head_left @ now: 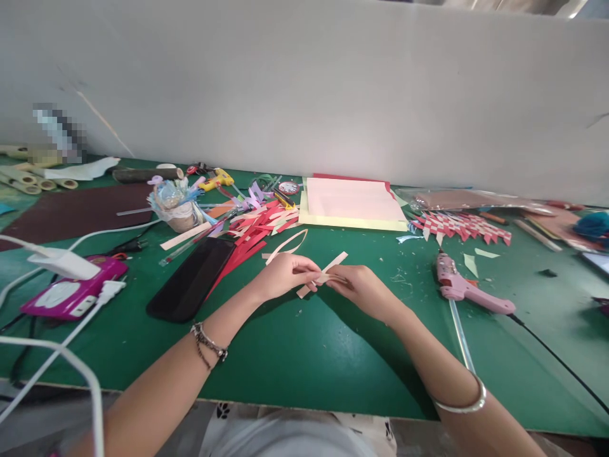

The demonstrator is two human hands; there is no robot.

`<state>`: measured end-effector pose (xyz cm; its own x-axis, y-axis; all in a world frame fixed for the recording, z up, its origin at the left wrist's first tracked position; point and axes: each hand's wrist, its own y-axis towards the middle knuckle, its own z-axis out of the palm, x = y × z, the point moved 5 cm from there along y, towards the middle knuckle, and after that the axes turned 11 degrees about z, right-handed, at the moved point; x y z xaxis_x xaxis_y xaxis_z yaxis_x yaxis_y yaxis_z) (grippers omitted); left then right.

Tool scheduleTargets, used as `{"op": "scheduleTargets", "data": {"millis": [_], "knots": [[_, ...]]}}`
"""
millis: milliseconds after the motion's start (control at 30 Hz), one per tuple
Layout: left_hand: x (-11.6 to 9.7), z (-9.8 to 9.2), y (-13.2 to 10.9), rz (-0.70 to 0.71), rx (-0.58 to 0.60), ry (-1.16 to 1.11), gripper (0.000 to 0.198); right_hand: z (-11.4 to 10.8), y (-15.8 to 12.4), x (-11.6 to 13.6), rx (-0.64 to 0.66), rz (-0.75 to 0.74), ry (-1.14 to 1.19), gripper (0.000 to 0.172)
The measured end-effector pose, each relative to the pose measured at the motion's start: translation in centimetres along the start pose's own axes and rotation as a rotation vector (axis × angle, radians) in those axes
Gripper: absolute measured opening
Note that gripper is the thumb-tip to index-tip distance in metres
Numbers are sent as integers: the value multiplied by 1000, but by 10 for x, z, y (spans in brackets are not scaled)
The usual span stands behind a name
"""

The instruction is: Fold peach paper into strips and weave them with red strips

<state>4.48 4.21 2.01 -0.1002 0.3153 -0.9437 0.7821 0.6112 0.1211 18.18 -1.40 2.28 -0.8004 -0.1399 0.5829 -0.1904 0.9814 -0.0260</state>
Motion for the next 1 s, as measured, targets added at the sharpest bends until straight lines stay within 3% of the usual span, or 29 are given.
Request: {"op": "scheduleTargets", "data": {"millis": [267,533,767,1000], "knots": [[-1,-6,-1,-43,-13,-14,23,-3,-2,-1,17,40,78,27],[3,1,-4,-92,42,-156,26,-3,-2,1,54,28,144,28],[-1,1,-3,-39,3,-129,22,1,-2,-2,109,84,233,28],[1,3,-2,-79,-29,-70,24,3,-1,-2,99,137,339,30]]}}
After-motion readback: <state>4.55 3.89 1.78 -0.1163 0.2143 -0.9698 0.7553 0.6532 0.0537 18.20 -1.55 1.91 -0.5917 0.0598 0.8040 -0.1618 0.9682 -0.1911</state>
